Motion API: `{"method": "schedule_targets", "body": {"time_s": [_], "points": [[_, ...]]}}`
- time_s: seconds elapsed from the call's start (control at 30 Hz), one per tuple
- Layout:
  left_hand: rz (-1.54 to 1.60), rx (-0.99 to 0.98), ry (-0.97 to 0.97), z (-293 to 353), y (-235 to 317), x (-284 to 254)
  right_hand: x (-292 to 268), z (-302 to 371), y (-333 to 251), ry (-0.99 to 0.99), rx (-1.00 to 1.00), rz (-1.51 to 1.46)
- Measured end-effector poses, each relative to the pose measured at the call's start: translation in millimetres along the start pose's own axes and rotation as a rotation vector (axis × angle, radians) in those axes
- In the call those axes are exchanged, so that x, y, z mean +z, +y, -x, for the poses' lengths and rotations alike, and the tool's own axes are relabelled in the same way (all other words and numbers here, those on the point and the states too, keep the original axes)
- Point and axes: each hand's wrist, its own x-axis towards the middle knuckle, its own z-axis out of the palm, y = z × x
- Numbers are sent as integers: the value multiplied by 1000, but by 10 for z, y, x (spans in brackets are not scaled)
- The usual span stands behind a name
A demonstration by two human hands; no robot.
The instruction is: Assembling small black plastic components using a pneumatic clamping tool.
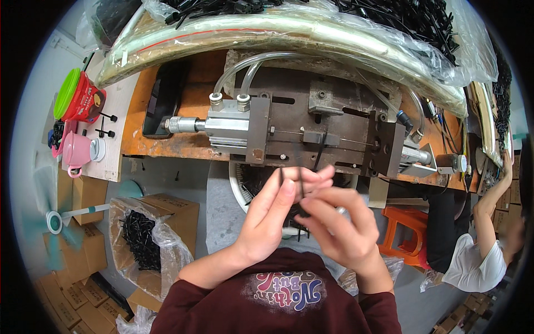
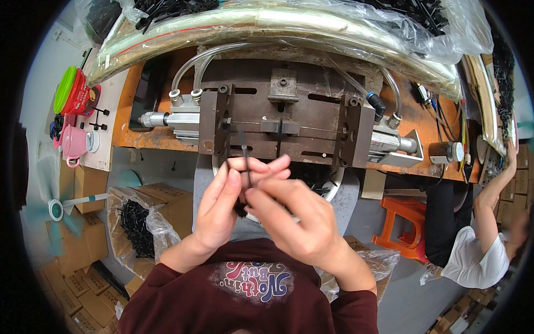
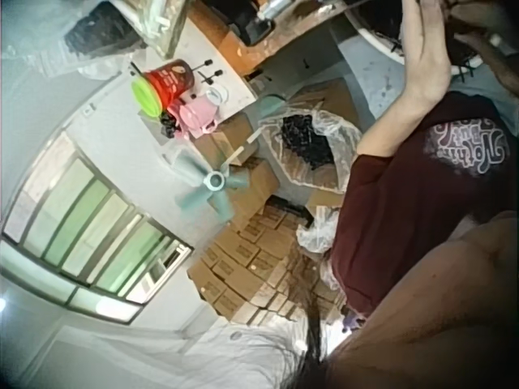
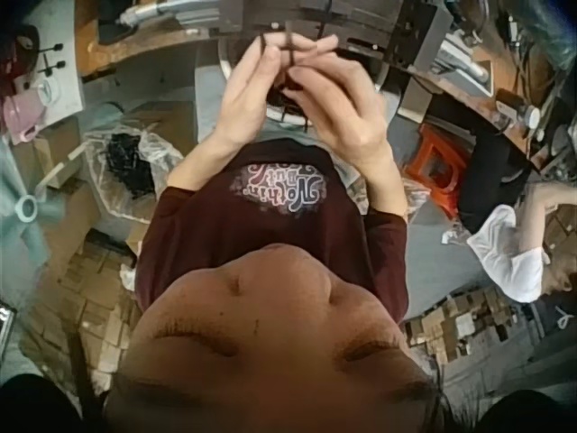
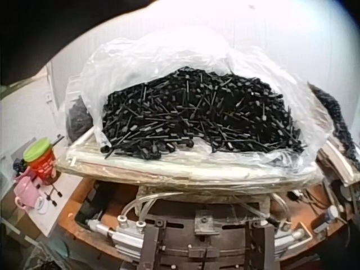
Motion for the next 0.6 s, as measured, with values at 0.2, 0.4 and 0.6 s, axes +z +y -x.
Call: {"method": "schedule_targets", "body": {"time_s": [0.2, 0.4, 0.6], "points": [[-149, 28, -33, 152, 81, -345, -30, -49, 143, -72, 120, 262], [-58, -56, -130, 173, 267, -255, 2, -133, 180, -194, 87, 461], [-422, 231, -28, 188, 404, -212, 16, -166, 91, -212, 162, 536]]}}
